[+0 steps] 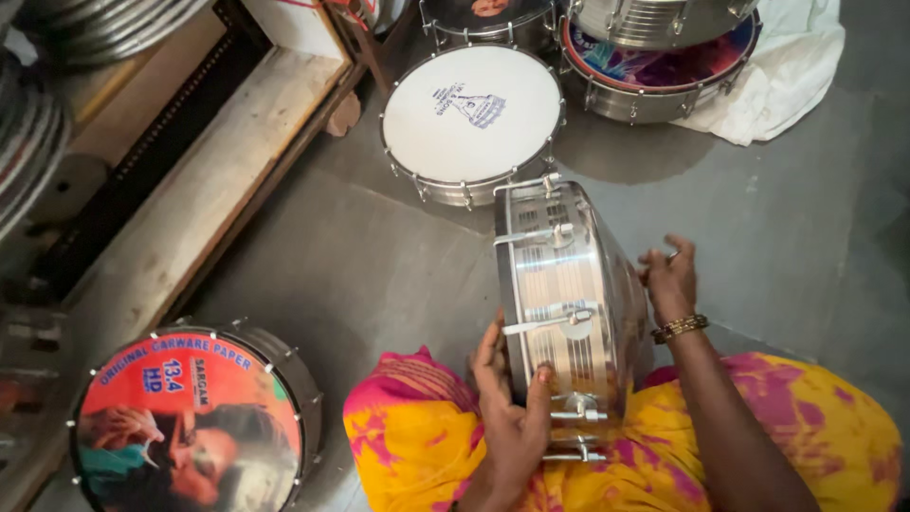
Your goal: The person tightens screws on the rim of a snare drum using a drum key, repeatedly turning the key and moving between different lugs around the drum's perimeter.
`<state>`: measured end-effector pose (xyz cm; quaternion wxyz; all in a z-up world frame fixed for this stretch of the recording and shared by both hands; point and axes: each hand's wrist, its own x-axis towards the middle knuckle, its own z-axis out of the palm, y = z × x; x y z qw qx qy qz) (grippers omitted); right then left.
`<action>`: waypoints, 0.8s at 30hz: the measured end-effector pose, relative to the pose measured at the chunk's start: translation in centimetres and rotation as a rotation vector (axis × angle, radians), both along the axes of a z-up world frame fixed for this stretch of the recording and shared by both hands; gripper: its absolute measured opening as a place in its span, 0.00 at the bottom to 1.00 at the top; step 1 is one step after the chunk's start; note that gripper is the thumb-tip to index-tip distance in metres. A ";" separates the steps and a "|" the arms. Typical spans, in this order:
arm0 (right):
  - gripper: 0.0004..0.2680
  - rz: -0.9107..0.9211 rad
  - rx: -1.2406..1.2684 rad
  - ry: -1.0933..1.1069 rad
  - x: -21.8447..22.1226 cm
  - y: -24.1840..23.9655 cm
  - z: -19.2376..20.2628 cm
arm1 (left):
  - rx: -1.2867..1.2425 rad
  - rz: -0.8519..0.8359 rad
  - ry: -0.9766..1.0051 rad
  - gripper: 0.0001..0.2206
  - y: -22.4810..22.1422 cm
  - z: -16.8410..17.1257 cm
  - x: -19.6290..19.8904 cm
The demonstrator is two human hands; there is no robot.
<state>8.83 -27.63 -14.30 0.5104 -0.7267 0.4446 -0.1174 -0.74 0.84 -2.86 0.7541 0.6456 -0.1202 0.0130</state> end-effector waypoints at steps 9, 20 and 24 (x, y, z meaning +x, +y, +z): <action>0.13 0.365 0.015 -0.943 -8.9 4.0 15.8 | -0.022 0.003 -0.159 0.27 0.1 1.0 0.6; 0.15 0.582 -0.049 -0.972 -12.6 9.5 19.9 | -0.009 0.041 -0.084 0.20 1.0 2.4 1.3; 0.14 0.583 -0.005 -0.971 -12.8 9.2 19.7 | 0.186 0.135 -0.039 0.14 1.8 1.8 2.7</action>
